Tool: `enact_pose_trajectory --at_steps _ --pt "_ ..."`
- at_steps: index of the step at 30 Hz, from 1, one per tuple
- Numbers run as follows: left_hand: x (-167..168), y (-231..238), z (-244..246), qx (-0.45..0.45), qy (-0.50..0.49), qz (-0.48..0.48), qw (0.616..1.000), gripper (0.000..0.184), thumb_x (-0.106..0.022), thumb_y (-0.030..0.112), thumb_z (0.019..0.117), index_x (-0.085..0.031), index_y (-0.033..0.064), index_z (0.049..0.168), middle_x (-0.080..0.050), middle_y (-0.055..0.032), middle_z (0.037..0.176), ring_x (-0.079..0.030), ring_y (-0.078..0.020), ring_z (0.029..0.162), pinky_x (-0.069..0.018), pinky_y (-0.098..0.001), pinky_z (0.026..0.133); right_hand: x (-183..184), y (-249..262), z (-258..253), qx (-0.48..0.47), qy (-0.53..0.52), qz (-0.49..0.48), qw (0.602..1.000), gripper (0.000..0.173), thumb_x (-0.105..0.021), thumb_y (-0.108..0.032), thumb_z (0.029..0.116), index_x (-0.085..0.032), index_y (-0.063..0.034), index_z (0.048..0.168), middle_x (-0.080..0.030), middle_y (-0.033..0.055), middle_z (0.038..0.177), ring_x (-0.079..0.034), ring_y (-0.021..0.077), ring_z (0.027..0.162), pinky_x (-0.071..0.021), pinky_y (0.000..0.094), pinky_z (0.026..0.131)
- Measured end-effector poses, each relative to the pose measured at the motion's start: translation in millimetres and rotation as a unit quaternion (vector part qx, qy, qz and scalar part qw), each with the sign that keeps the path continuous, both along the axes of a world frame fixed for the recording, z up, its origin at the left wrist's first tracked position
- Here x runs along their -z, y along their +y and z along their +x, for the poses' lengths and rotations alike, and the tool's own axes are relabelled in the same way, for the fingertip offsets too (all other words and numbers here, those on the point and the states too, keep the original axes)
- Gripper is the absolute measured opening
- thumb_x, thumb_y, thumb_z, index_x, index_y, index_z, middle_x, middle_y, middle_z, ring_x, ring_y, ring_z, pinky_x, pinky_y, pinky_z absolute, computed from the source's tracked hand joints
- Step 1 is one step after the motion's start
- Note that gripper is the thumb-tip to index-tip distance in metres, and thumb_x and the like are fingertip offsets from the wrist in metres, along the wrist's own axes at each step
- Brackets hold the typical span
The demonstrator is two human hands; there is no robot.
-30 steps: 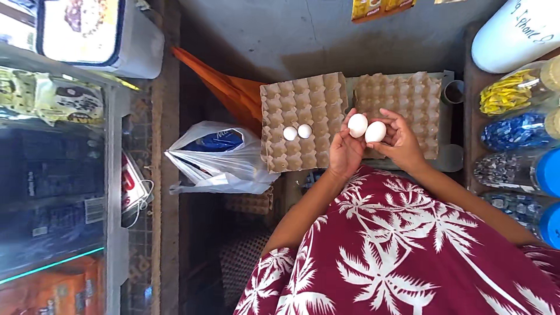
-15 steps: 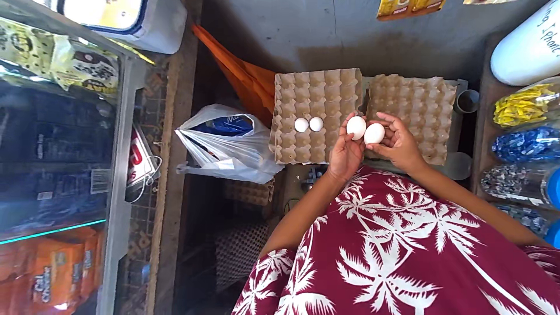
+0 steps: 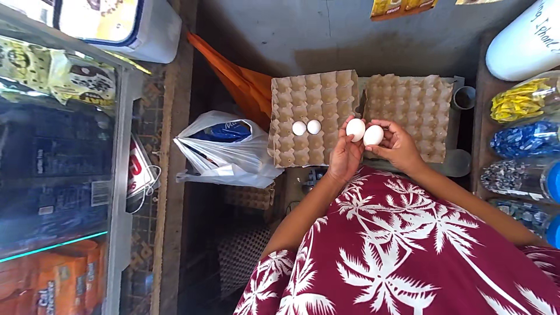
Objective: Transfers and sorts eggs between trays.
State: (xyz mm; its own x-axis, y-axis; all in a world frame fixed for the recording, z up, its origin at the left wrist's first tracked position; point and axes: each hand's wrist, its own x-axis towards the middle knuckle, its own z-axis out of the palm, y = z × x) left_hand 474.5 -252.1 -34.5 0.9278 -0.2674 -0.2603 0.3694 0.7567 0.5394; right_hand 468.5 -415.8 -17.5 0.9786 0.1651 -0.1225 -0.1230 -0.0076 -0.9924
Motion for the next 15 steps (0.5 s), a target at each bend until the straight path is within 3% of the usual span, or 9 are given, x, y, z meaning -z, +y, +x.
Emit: enact_pose_trajectory --at_steps 15 --pt "1.5 -7.7 6.3 0.016 0.004 0.006 1.000 0.047 -0.027 0.007 0.1023 -0.037 0.0161 0.147 -0.057 -0.0101 0.138 -0.061 -0.0232 0.121 -0.0513 -0.0387 0.101 3.6 -9.1 -0.4 0.020 -0.002 0.005 1.000 0.063 -0.078 0.006 0.0827 -0.051 0.0032 0.139 -0.062 0.0148 0.135 -0.070 0.0146 0.108 -0.0605 0.0284 0.093"
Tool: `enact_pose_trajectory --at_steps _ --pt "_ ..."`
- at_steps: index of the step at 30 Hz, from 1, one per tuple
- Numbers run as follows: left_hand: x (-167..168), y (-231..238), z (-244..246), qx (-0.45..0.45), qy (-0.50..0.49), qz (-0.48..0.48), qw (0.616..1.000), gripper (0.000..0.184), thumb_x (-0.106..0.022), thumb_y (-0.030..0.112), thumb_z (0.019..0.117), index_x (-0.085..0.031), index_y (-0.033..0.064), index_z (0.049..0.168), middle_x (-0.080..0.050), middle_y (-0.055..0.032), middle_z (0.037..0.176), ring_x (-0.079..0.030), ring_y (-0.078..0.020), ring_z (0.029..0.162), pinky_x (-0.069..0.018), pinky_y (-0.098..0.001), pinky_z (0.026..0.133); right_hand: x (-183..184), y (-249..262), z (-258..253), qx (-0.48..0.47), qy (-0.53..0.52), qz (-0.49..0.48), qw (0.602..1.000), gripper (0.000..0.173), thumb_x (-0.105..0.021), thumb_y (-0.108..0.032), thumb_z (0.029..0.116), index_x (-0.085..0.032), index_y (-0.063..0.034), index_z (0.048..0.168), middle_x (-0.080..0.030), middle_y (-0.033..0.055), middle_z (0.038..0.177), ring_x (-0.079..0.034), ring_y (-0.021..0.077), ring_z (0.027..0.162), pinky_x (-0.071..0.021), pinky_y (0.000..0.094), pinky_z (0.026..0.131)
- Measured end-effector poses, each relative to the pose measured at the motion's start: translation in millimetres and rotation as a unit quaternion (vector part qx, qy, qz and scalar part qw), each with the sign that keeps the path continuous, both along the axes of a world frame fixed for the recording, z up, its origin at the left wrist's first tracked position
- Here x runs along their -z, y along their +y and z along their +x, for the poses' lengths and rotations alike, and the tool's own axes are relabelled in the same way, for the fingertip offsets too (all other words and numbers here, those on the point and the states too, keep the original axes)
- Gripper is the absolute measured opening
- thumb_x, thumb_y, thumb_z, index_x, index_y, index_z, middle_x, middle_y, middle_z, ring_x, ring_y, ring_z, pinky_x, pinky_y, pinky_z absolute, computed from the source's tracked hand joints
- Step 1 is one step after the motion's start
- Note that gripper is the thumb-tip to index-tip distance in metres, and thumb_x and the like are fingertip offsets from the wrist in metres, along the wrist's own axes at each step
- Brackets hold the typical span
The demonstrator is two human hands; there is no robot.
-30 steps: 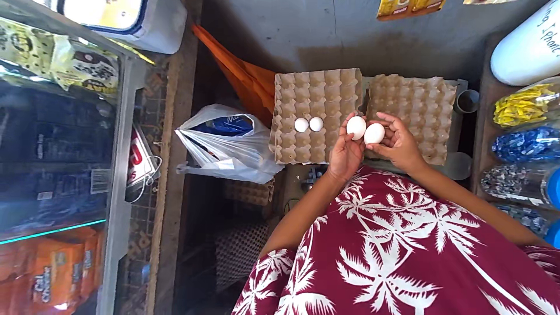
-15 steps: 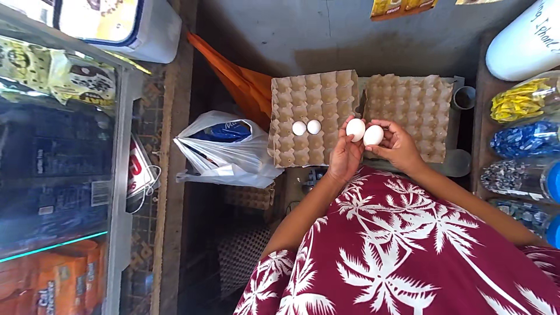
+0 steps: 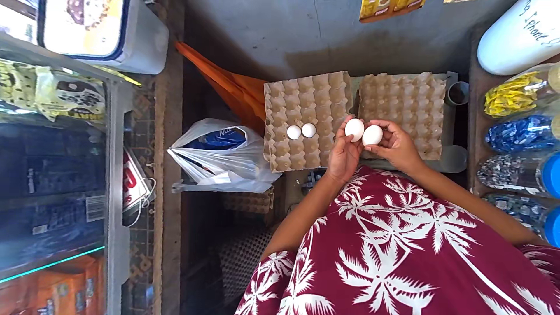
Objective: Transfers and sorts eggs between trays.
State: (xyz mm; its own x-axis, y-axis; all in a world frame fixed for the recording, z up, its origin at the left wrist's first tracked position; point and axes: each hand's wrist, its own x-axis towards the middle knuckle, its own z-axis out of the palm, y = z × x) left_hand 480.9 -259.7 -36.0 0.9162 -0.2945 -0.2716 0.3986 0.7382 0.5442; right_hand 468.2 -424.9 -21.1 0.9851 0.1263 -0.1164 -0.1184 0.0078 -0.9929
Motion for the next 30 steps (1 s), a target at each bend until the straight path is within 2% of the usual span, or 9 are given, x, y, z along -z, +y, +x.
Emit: enact_pose_trajectory --at_steps 5,10,13,15,19,23,27,30 --pt "-0.1 0.2 1.0 0.002 0.007 -0.005 1.000 0.047 -0.031 0.007 0.1034 -0.034 0.0147 0.149 -0.058 -0.0120 0.137 -0.063 -0.0231 0.119 -0.0519 -0.0369 0.101 0.9 -1.2 1.6 0.008 0.006 0.031 0.999 0.064 -0.077 0.006 0.0827 -0.048 0.0028 0.140 -0.061 0.0128 0.136 -0.070 0.0131 0.107 -0.0605 0.0269 0.091" --pt "-4.2 -2.7 2.2 -0.010 0.069 0.015 0.997 0.041 -0.022 0.021 0.1107 -0.032 0.0176 0.151 -0.055 -0.0115 0.137 -0.063 -0.0215 0.115 -0.0530 -0.0354 0.096 1.8 1.0 2.3 -0.007 -0.034 -0.024 0.999 0.069 -0.082 -0.002 0.0796 -0.049 0.0028 0.140 -0.063 0.0129 0.134 -0.068 0.0136 0.111 -0.0590 0.0273 0.093" --pt "-2.9 -3.0 2.3 -0.011 0.082 -0.014 0.996 0.040 -0.020 0.025 0.1111 -0.038 0.0149 0.146 -0.055 -0.0114 0.135 -0.061 -0.0222 0.117 -0.0523 -0.0360 0.097 0.5 4.5 3.1 -0.019 -0.060 -0.069 0.996 0.069 -0.084 -0.005 0.0786 -0.052 0.0033 0.138 -0.064 0.0138 0.131 -0.067 0.0139 0.113 -0.0581 0.0277 0.093" --pt "-2.5 -2.4 2.0 -0.002 0.084 -0.032 0.996 0.042 -0.018 0.028 0.1106 -0.043 0.0131 0.141 -0.057 -0.0113 0.132 -0.063 -0.0214 0.114 -0.0540 -0.0343 0.093 -0.1 5.4 3.6 -0.027 -0.068 -0.085 0.994 0.066 -0.084 -0.007 0.0794 -0.054 0.0035 0.137 -0.062 0.0155 0.134 -0.066 0.0143 0.114 -0.0578 0.0275 0.094" --pt "-1.9 -2.6 2.1 0.011 0.092 -0.047 0.995 0.045 -0.016 0.029 0.1098 -0.046 0.0106 0.138 -0.059 -0.0114 0.130 -0.063 -0.0203 0.114 -0.0536 -0.0333 0.093 0.0 4.7 4.6 -0.030 -0.081 -0.130 0.988 0.063 -0.085 -0.012 0.0798 -0.057 0.0030 0.134 -0.062 0.0175 0.133 -0.066 0.0166 0.113 -0.0580 0.0287 0.092" --pt "-2.2 -4.5 3.0 0.024 0.100 -0.045 0.994 0.049 -0.013 0.033 0.1099 -0.045 0.0097 0.140 -0.059 -0.0117 0.130 -0.063 -0.0212 0.113 -0.0537 -0.0348 0.093 2.0 2.9 5.9 -0.045 -0.134 -0.219 0.965 0.059 -0.084 -0.019 0.0818 -0.061 0.0038 0.131 -0.065 0.0209 0.127 -0.066 0.0243 0.107 -0.0554 0.0360 0.089" --pt "-2.2 -6.0 4.4 0.037 0.109 -0.041 0.993 0.050 -0.012 0.035 0.1103 -0.044 0.0108 0.141 -0.059 -0.0113 0.131 -0.064 -0.0205 0.111 -0.0550 -0.0342 0.089 3.3 0.8 6.9 -0.045 -0.174 -0.287 0.941 0.058 -0.084 -0.025 0.0811 -0.065 0.0020 0.128 -0.068 0.0201 0.121 -0.061 0.0360 0.111 -0.0485 0.0495 0.098" --pt "-1.6 -6.6 5.2 0.046 0.116 -0.029 0.992 0.051 -0.012 0.036 0.1103 -0.045 0.0115 0.139 -0.060 -0.0106 0.127 -0.065 -0.0197 0.108 -0.0558 -0.0335 0.087 5.2 -2.2 7.0 -0.057 -0.177 -0.276 0.943 0.063 -0.083 -0.031 0.0825 -0.063 0.0020 0.132 -0.064 0.0211 0.127 -0.062 0.0325 0.114 -0.0520 0.0443 0.095"
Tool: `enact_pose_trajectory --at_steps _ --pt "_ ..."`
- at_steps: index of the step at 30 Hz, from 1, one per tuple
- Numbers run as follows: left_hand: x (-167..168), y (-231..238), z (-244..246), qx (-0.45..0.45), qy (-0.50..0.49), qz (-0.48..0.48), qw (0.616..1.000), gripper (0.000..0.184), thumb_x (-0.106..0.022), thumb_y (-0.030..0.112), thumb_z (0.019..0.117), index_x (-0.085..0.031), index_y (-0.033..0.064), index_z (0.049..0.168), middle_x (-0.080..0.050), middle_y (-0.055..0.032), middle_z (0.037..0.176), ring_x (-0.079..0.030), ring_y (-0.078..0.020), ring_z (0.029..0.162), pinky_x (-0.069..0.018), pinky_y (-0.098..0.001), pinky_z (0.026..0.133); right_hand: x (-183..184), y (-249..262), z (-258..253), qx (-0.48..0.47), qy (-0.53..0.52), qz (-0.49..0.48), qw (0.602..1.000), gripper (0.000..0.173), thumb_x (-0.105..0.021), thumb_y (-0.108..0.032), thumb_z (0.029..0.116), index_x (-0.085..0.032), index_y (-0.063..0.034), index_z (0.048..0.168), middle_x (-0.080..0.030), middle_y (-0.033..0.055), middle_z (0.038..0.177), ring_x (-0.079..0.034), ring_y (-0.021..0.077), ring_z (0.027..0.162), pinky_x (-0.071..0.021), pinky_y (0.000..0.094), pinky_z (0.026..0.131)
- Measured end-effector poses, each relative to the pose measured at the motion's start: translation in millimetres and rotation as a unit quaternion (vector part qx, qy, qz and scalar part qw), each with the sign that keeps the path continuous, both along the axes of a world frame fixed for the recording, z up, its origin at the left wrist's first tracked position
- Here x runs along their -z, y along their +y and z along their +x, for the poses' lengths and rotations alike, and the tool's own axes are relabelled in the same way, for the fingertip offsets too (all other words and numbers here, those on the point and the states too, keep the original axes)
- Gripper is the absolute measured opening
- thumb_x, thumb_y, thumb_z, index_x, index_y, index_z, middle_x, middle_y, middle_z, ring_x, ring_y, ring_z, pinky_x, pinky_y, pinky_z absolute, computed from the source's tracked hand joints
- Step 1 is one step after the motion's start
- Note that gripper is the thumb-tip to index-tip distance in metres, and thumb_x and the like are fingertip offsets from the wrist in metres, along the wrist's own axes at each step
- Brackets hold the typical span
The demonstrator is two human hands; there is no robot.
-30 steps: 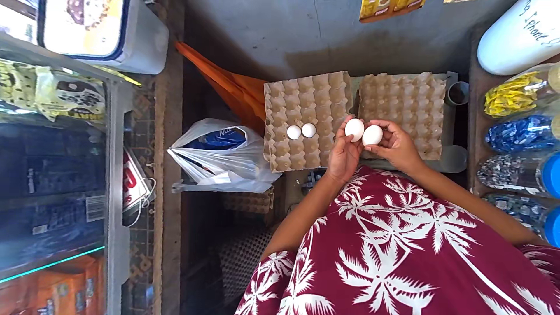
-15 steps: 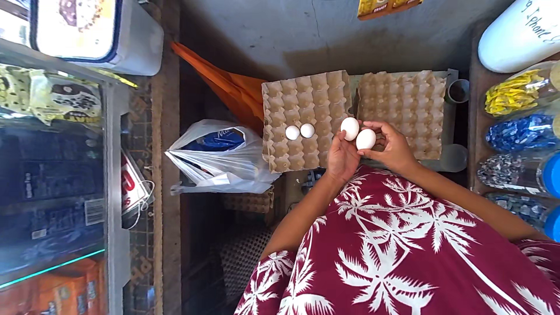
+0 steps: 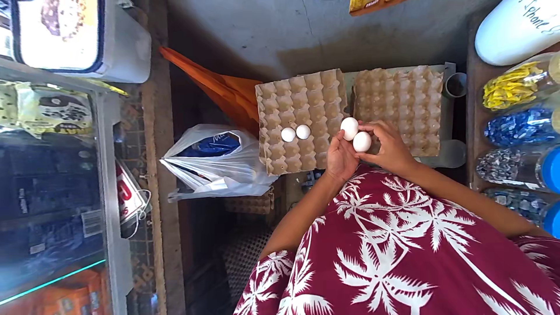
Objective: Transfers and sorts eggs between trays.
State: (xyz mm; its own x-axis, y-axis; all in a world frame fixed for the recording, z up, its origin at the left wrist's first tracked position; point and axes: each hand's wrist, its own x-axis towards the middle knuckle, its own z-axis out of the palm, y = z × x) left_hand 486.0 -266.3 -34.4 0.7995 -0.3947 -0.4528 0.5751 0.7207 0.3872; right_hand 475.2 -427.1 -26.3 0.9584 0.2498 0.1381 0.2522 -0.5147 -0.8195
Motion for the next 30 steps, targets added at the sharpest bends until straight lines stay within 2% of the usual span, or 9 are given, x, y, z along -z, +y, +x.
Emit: enact_pose_trajectory --at_steps 5,9,12,15,17,20,21,26,30 --pt "5.5 1.7 1.4 0.002 -0.004 -0.012 1.000 0.051 -0.012 0.036 0.1097 -0.046 0.0126 0.139 -0.060 -0.0124 0.132 -0.066 -0.0253 0.108 -0.0569 -0.0392 0.088 4.5 -24.8 -7.2 0.054 0.062 0.053 0.995 0.058 -0.071 -0.035 0.0941 -0.058 0.0032 0.136 -0.061 0.0224 0.131 -0.064 0.0263 0.107 -0.0544 0.0391 0.088" --pt "5.0 6.1 1.3 0.001 -0.006 -0.008 1.000 0.050 -0.013 0.035 0.1093 -0.047 0.0139 0.138 -0.057 -0.0120 0.137 -0.064 -0.0275 0.114 -0.0543 -0.0446 0.095 41.5 -58.1 -31.2 0.154 0.231 0.094 0.956 0.032 -0.055 -0.018 0.1047 -0.060 0.0044 0.127 -0.068 0.0173 0.115 -0.069 0.0181 0.097 -0.0571 0.0365 0.087" --pt "5.3 8.8 2.4 -0.006 -0.004 -0.004 1.000 0.047 -0.014 0.035 0.1096 -0.048 0.0143 0.135 -0.058 -0.0106 0.136 -0.066 -0.0266 0.112 -0.0555 -0.0440 0.093 75.2 -70.6 -58.0 0.226 0.419 0.137 0.869 0.031 -0.048 -0.018 0.1096 -0.056 0.0069 0.126 -0.067 0.0171 0.109 -0.066 0.0156 0.088 -0.0559 0.0337 0.080" --pt "3.1 9.3 2.7 -0.010 -0.001 0.001 1.000 0.046 -0.014 0.035 0.1094 -0.048 0.0144 0.134 -0.058 -0.0108 0.137 -0.065 -0.0278 0.113 -0.0550 -0.0457 0.093 93.2 -74.0 -73.5 0.306 0.540 0.229 0.750 0.056 -0.039 -0.043 0.1112 -0.045 0.0023 0.143 -0.062 0.0173 0.123 -0.066 0.0178 0.097 -0.0554 0.0334 0.082" --pt "2.5 8.9 2.4 -0.005 -0.003 0.008 1.000 0.046 -0.014 0.035 0.1094 -0.048 0.0146 0.133 -0.058 -0.0107 0.137 -0.064 -0.0277 0.114 -0.0545 -0.0460 0.094 100.7 -76.4 -72.9 0.366 0.544 0.306 0.690 0.070 -0.037 -0.055 0.1083 -0.035 0.0007 0.150 -0.057 0.0169 0.133 -0.066 0.0186 0.105 -0.0557 0.0316 0.088" --pt "2.7 9.7 1.3 0.005 -0.004 0.012 1.000 0.046 -0.014 0.035 0.1096 -0.047 0.0153 0.135 -0.057 -0.0105 0.139 -0.064 -0.0272 0.115 -0.0549 -0.0443 0.093 111.5 -80.5 -61.4 0.446 0.493 0.410 0.624 0.065 -0.046 -0.050 0.1072 -0.034 -0.0041 0.151 -0.055 0.0124 0.136 -0.065 0.0162 0.110 -0.0548 0.0281 0.089" --pt "2.7 10.2 1.1 0.007 -0.002 0.012 1.000 0.045 -0.014 0.034 0.1095 -0.047 0.0153 0.135 -0.057 -0.0107 0.139 -0.064 -0.0273 0.115 -0.0551 -0.0440 0.092 111.8 -80.9 -55.8 0.465 0.478 0.428 0.610 0.060 -0.050 -0.046 0.1068 -0.037 -0.0048 0.148 -0.057 0.0104 0.131 -0.066 0.0145 0.105 -0.0560 0.0266 0.086" --pt "1.7 13.8 -0.9 0.009 0.002 0.015 1.000 0.047 -0.013 0.035 0.1097 -0.047 0.0152 0.135 -0.057 -0.0104 0.139 -0.064 -0.0270 0.115 -0.0546 -0.0441 0.094 96.3 -80.3 -36.2 0.497 0.444 0.458 0.589 0.043 -0.056 -0.035 0.1054 -0.044 -0.0098 0.138 -0.059 0.0050 0.117 -0.066 0.0122 0.093 -0.0574 0.0262 0.078" --pt "1.5 16.2 -3.0 0.008 0.002 0.015 1.000 0.047 -0.013 0.035 0.1097 -0.048 0.0149 0.135 -0.058 -0.0104 0.136 -0.064 -0.0262 0.115 -0.0543 -0.0440 0.094 72.8 -75.1 -12.5 0.526 0.405 0.482 0.572 0.021 -0.053 -0.029 0.1063 -0.050 -0.0120 0.118 -0.060 0.0013 0.097 -0.065 0.0097 0.077 -0.0586 0.0250 0.071"
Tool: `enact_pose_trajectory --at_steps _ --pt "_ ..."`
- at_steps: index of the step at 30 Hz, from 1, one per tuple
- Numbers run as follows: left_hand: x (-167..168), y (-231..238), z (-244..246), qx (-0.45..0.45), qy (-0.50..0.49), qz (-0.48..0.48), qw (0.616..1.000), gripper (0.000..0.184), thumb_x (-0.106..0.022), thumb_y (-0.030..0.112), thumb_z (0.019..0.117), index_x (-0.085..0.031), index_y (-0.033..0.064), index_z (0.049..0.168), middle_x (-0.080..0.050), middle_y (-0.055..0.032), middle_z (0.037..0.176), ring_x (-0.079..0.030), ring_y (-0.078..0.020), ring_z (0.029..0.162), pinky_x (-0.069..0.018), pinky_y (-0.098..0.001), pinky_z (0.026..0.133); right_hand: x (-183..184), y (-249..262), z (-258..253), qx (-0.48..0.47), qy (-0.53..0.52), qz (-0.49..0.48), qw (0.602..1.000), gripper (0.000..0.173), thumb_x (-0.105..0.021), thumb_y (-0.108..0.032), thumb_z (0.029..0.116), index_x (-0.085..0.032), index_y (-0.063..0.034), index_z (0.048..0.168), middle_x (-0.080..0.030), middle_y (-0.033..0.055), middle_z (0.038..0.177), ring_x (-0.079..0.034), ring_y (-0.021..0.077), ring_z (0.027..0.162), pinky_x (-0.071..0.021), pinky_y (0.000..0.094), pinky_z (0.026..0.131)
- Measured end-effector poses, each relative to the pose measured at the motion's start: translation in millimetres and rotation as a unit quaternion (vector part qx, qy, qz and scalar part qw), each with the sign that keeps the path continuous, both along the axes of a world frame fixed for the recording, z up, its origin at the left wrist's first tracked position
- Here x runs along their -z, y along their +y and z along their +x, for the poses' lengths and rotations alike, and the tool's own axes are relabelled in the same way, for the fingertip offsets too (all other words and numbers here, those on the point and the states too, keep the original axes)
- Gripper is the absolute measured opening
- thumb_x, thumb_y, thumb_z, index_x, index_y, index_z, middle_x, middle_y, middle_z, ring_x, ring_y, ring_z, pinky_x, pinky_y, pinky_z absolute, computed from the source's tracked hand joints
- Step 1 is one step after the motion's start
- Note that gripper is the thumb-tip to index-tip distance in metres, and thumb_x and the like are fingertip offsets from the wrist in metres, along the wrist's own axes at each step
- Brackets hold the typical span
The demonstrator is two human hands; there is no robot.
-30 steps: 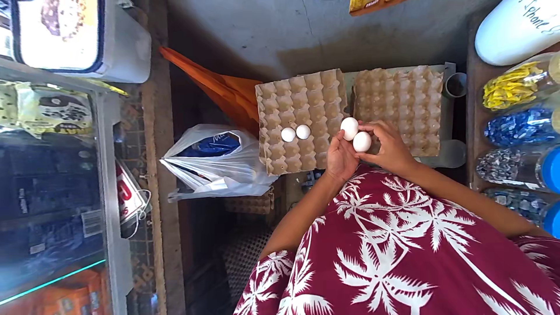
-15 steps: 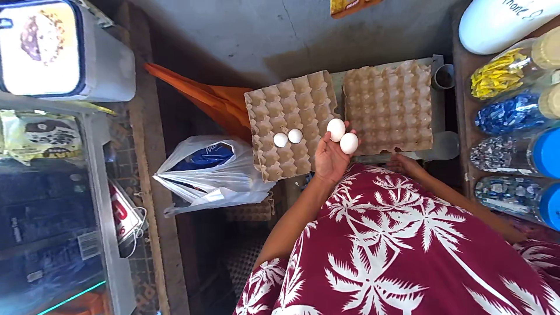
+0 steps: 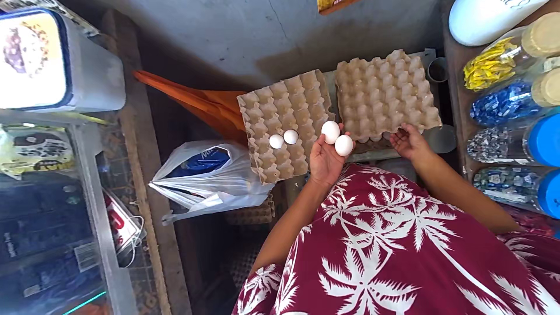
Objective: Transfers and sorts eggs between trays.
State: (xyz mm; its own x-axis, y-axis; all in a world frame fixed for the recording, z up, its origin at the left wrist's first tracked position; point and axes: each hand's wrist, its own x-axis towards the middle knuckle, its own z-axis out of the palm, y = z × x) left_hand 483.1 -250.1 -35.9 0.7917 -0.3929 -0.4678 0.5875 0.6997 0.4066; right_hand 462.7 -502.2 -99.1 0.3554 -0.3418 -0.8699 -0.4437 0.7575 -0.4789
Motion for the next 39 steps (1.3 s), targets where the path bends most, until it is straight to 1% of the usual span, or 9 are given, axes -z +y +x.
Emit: enact_pose_trajectory --at_steps 4,12,17,19,23,26,28,34,39 --pt "-0.8 2.7 -2.6 0.001 -0.003 0.001 1.000 0.048 -0.014 0.035 0.1094 -0.047 0.0139 0.136 -0.058 -0.0115 0.135 -0.066 -0.0263 0.110 -0.0556 -0.0432 0.092 -26.5 -1.2 27.2 -0.021 -0.065 -0.051 0.996 0.012 -0.047 -0.023 0.1081 -0.049 -0.0122 0.113 -0.063 -0.0006 0.085 -0.066 0.0080 0.068 -0.0590 0.0234 0.066" --pt "-0.5 4.4 -5.6 -0.013 0.002 -0.004 1.000 0.046 -0.014 0.034 0.1096 -0.048 0.0137 0.134 -0.057 -0.0119 0.136 -0.066 -0.0272 0.111 -0.0559 -0.0437 0.093 -35.8 -24.3 100.9 -0.063 -0.081 -0.031 0.994 0.020 -0.048 -0.022 0.1078 -0.048 -0.0103 0.124 -0.066 0.0025 0.091 -0.068 0.0089 0.073 -0.0590 0.0217 0.069" --pt "2.8 6.8 -8.0 -0.015 0.006 -0.005 1.000 0.046 -0.015 0.034 0.1091 -0.048 0.0148 0.135 -0.056 -0.0119 0.138 -0.064 -0.0280 0.114 -0.0551 -0.0452 0.094 -31.2 -51.5 135.8 -0.198 -0.021 -0.066 0.978 0.030 -0.054 -0.036 0.1034 -0.051 -0.0175 0.126 -0.067 0.0008 0.092 -0.067 0.0106 0.070 -0.0566 0.0233 0.062" --pt "2.2 7.1 -9.1 -0.023 0.010 0.003 1.000 0.047 -0.014 0.034 0.1091 -0.049 0.0159 0.134 -0.057 -0.0109 0.136 -0.063 -0.0278 0.115 -0.0544 -0.0456 0.095 -30.1 -58.4 139.0 -0.270 0.003 -0.109 0.957 0.044 -0.053 -0.049 0.1021 -0.053 -0.0196 0.135 -0.068 0.0022 0.102 -0.067 0.0144 0.075 -0.0563 0.0279 0.065" --pt "0.7 6.6 -9.0 -0.038 0.010 0.007 0.999 0.047 -0.014 0.034 0.1092 -0.050 0.0153 0.132 -0.058 -0.0105 0.134 -0.064 -0.0268 0.114 -0.0549 -0.0443 0.095 -22.5 -61.1 130.1 -0.319 0.023 -0.138 0.937 0.054 -0.053 -0.061 0.0988 -0.057 -0.0177 0.130 -0.069 0.0018 0.106 -0.068 0.0146 0.084 -0.0550 0.0293 0.071" --pt "0.7 5.5 -8.5 -0.046 0.013 0.003 0.999 0.045 -0.015 0.034 0.1093 -0.050 0.0152 0.131 -0.058 -0.0110 0.135 -0.065 -0.0271 0.114 -0.0549 -0.0443 0.095 -17.0 -61.1 114.8 -0.325 -0.005 -0.135 0.936 0.069 -0.052 -0.066 0.0982 -0.044 -0.0204 0.149 -0.068 0.0044 0.118 -0.068 0.0168 0.092 -0.0556 0.0309 0.075" --pt "0.9 4.0 -7.3 -0.045 0.016 0.002 0.999 0.045 -0.015 0.034 0.1094 -0.050 0.0148 0.132 -0.058 -0.0108 0.135 -0.065 -0.0268 0.113 -0.0555 -0.0436 0.094 -14.8 -62.3 106.1 -0.326 -0.020 -0.129 0.936 0.071 -0.050 -0.067 0.0985 -0.040 -0.0225 0.152 -0.067 0.0054 0.121 -0.068 0.0184 0.094 -0.0556 0.0326 0.076" --pt "1.3 -0.9 -3.4 -0.047 0.028 -0.003 0.999 0.045 -0.015 0.035 0.1096 -0.049 0.0152 0.132 -0.057 -0.0115 0.137 -0.066 -0.0279 0.112 -0.0565 -0.0440 0.092 -3.4 -68.7 72.6 -0.315 -0.091 -0.069 0.942 0.044 -0.031 -0.048 0.1071 -0.042 -0.0191 0.139 -0.065 0.0064 0.126 -0.069 0.0208 0.096 -0.0567 0.0356 0.074" --pt "0.0 -4.5 -0.6 -0.042 0.030 0.003 0.999 0.043 -0.016 0.034 0.1098 -0.049 0.0152 0.132 -0.057 -0.0117 0.137 -0.065 -0.0283 0.114 -0.0564 -0.0448 0.093 17.9 -68.8 39.8 -0.297 -0.071 -0.073 0.949 0.027 -0.034 -0.021 0.1070 -0.051 -0.0113 0.126 -0.066 0.0049 0.127 -0.070 0.0151 0.092 -0.0568 0.0305 0.074"
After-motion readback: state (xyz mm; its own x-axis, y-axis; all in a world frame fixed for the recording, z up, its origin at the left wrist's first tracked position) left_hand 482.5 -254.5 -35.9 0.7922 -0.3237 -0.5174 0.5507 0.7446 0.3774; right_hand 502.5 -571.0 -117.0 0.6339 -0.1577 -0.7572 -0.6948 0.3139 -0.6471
